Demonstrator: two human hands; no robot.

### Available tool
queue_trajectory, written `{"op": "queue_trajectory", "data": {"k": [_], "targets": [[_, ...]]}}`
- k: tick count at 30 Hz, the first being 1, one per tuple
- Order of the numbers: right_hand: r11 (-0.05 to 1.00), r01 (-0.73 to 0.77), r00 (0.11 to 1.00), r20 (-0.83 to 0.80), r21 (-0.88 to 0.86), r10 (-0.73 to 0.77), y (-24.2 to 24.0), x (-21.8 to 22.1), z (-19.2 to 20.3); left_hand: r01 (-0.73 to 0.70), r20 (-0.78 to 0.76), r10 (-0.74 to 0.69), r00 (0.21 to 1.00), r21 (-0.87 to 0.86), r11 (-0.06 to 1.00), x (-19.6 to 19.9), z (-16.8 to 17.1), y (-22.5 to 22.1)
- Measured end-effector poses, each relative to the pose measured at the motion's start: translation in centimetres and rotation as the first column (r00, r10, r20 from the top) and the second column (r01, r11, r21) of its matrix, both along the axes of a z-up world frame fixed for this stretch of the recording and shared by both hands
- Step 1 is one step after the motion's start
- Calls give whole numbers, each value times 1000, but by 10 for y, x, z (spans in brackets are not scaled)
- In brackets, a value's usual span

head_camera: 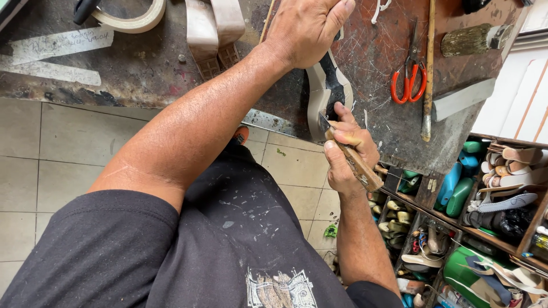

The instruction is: Trimming the excess material from the edge of a shoe sole using a hand knife

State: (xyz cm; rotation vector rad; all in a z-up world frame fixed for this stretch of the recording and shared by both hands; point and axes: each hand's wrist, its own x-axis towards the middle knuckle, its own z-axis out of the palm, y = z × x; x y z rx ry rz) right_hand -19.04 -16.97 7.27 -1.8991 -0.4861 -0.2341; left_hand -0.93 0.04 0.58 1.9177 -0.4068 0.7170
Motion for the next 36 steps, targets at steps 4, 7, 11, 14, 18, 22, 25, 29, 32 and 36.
{"op": "queue_trajectory", "data": {"k": [4,7,11,14,18,22,25,29,32,36], "targets": [[998,-47,999,19,34,46,0,2,1,-6,7,6,1000,-12,1000,1,0,-1],[997,-71,997,-12,15,72,0,1,3,9,3,-9,1000,-21,1000,0,1,1],[996,-79,994,73,31,76,3,0,-12,77,5,-77,997,-26,997,-5,6,9],[997,-57,985,163,-50,64,7,-4,-7,141,-37,-144,989,-72,987,-7,15,13],[997,21,986,167,-73,-9,16,4,11,72,-135,-92,987,-146,987,13,18,-4],[998,45,990,136,-45,-38,15,33,17,59,-320,-89,943,-103,993,58,22,-18],[993,110,991,87,-39,-106,24,56,22,59,-397,-53,916,2,998,90,16,-22],[984,179,984,-17,-24,-180,32,67,18,12,-306,-56,950,-143,990,84,9,-17],[978,208,978,12,-21,-208,33,63,12,2,-114,-18,993,-135,991,61,9,-17],[976,217,972,84,21,-218,30,63,-4,-55,-18,55,998,-22,998,52,5,-18]]}}
